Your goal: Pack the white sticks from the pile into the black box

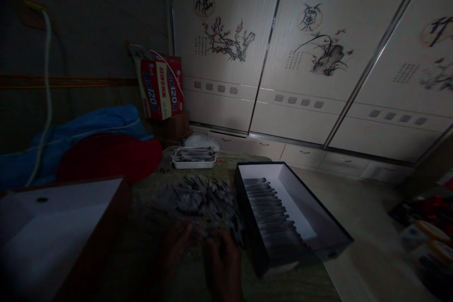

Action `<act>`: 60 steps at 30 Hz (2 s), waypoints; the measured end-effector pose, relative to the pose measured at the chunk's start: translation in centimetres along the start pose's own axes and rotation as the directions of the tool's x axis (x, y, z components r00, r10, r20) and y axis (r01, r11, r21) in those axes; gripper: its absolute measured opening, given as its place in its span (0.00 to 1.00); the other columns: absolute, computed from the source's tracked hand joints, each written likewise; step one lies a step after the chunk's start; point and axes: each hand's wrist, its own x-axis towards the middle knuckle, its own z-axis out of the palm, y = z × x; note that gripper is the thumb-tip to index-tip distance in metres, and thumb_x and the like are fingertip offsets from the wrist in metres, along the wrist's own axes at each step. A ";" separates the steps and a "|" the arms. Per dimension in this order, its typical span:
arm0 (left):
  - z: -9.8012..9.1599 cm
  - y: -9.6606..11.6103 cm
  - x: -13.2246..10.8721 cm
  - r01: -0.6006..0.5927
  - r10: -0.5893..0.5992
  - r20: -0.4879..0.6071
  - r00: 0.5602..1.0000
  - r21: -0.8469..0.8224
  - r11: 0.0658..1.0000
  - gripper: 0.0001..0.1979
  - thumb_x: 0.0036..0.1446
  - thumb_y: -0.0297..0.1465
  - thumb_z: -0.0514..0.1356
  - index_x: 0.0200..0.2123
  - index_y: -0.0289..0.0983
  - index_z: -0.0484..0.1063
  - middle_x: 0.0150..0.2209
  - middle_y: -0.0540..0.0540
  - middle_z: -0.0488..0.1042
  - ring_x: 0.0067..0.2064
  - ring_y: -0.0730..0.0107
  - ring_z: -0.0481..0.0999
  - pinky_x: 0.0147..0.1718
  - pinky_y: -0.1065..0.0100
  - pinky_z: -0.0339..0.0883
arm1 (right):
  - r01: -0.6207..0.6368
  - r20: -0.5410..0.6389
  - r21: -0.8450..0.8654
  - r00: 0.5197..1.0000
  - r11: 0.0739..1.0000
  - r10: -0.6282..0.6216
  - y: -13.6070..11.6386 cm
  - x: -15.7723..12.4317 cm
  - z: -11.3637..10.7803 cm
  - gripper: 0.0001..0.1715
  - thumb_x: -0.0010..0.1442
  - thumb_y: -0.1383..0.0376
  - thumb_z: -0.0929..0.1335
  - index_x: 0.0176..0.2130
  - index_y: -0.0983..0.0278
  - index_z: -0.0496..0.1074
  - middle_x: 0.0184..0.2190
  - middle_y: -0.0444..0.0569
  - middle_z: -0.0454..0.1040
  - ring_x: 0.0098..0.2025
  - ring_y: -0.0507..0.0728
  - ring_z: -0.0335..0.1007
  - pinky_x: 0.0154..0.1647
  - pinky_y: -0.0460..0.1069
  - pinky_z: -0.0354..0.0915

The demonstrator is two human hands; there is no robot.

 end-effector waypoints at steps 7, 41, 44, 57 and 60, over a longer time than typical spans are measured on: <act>0.3 0.1 -0.5 -0.019 0.019 0.002 1.000 0.031 0.999 0.17 0.41 0.43 0.67 0.29 0.36 0.72 0.23 0.49 0.77 0.24 0.68 0.76 0.25 0.69 0.70 | 0.141 -0.224 -0.219 0.956 0.965 -0.190 3.4 -0.6 0.6 0.24 0.53 0.45 0.65 0.34 0.61 0.75 0.33 0.52 0.77 0.37 0.61 0.71 0.38 0.52 0.68; 0.3 0.7 -0.5 -0.010 0.009 0.017 1.000 0.045 0.999 0.19 0.39 0.44 0.68 0.28 0.35 0.72 0.23 0.48 0.77 0.24 0.65 0.76 0.25 0.66 0.71 | 0.131 -0.142 -0.176 0.977 0.976 -0.157 2.5 -0.9 0.8 0.22 0.60 0.47 0.61 0.38 0.57 0.75 0.35 0.50 0.79 0.37 0.58 0.75 0.36 0.48 0.69; 0.3 0.5 -0.4 0.001 0.000 -0.021 1.000 0.037 0.999 0.20 0.36 0.45 0.69 0.27 0.36 0.72 0.22 0.49 0.77 0.24 0.66 0.76 0.24 0.67 0.70 | 0.076 -0.127 -0.166 0.987 0.983 -0.098 2.2 -0.9 0.7 0.20 0.60 0.49 0.62 0.42 0.57 0.73 0.35 0.49 0.78 0.36 0.57 0.75 0.35 0.47 0.69; 0.1 0.4 -0.3 0.008 -0.007 -0.019 1.000 0.077 0.997 0.17 0.40 0.44 0.67 0.28 0.38 0.71 0.22 0.50 0.76 0.24 0.65 0.76 0.25 0.66 0.71 | 0.087 -0.162 -0.215 0.979 0.973 -0.123 3.6 -1.3 0.9 0.24 0.60 0.49 0.63 0.47 0.60 0.74 0.41 0.52 0.78 0.42 0.59 0.75 0.38 0.49 0.71; 0.1 0.4 -0.3 0.018 -0.017 -0.019 1.000 0.072 0.997 0.18 0.38 0.44 0.68 0.27 0.37 0.71 0.22 0.50 0.77 0.24 0.65 0.76 0.25 0.65 0.71 | 0.116 -0.131 -0.208 0.981 0.971 -0.146 3.7 -1.1 0.6 0.23 0.60 0.49 0.62 0.44 0.60 0.75 0.42 0.52 0.77 0.44 0.60 0.74 0.43 0.51 0.70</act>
